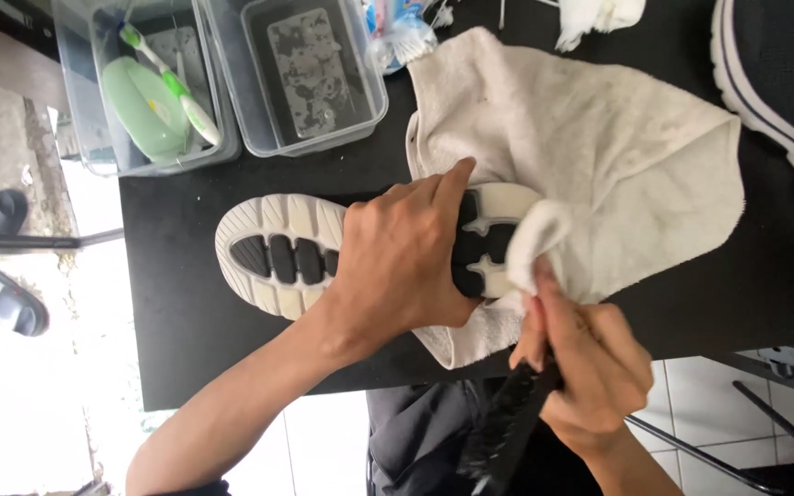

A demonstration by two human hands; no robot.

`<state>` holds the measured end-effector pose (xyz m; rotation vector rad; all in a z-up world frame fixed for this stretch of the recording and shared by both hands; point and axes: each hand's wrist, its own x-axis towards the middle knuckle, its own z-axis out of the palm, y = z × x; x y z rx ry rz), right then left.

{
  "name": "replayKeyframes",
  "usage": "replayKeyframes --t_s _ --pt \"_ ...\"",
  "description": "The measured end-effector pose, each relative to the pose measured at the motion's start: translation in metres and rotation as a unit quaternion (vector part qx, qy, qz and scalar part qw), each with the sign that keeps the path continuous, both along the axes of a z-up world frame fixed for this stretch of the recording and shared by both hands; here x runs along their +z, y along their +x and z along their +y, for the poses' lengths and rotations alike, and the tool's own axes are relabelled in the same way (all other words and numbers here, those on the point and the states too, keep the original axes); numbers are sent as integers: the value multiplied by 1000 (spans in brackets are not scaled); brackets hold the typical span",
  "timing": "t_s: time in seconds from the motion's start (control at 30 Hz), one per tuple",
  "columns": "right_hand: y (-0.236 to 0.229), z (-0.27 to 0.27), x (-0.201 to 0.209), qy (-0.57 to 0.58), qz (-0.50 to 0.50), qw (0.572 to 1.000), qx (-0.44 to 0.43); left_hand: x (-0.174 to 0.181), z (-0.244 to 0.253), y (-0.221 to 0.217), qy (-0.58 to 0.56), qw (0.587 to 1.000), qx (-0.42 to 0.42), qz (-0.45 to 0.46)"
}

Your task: Cleaning the white soles of a sneaker using a large brush, a toothbrush, and a cleaning solution.

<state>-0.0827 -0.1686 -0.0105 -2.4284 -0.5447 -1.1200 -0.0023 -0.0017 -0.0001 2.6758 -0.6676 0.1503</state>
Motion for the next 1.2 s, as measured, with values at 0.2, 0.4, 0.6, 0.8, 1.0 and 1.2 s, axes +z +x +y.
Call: replayKeyframes --t_s 0.2,0.4,0.6,0.8,1.0,1.2 --pt "-7 -14 -10 5 11 997 80 -3 1 1 0 1000 -5 8" --pt "-19 -58 -27 -22 116 990 71 9 7 7 -12 1000 -20 7" --pt "-7 -82 -9 119 298 944 -79 15 8 3 -36 998 -56 -5" --pt "11 -115 -10 -92 111 960 -241 20 6 7 -31 996 -79 -9" --pt "73 -95 44 -104 314 943 -37 23 3 11 -30 997 -71 10" --pt "129 -104 45 -104 402 864 283 25 1 13 -24 998 -45 25"
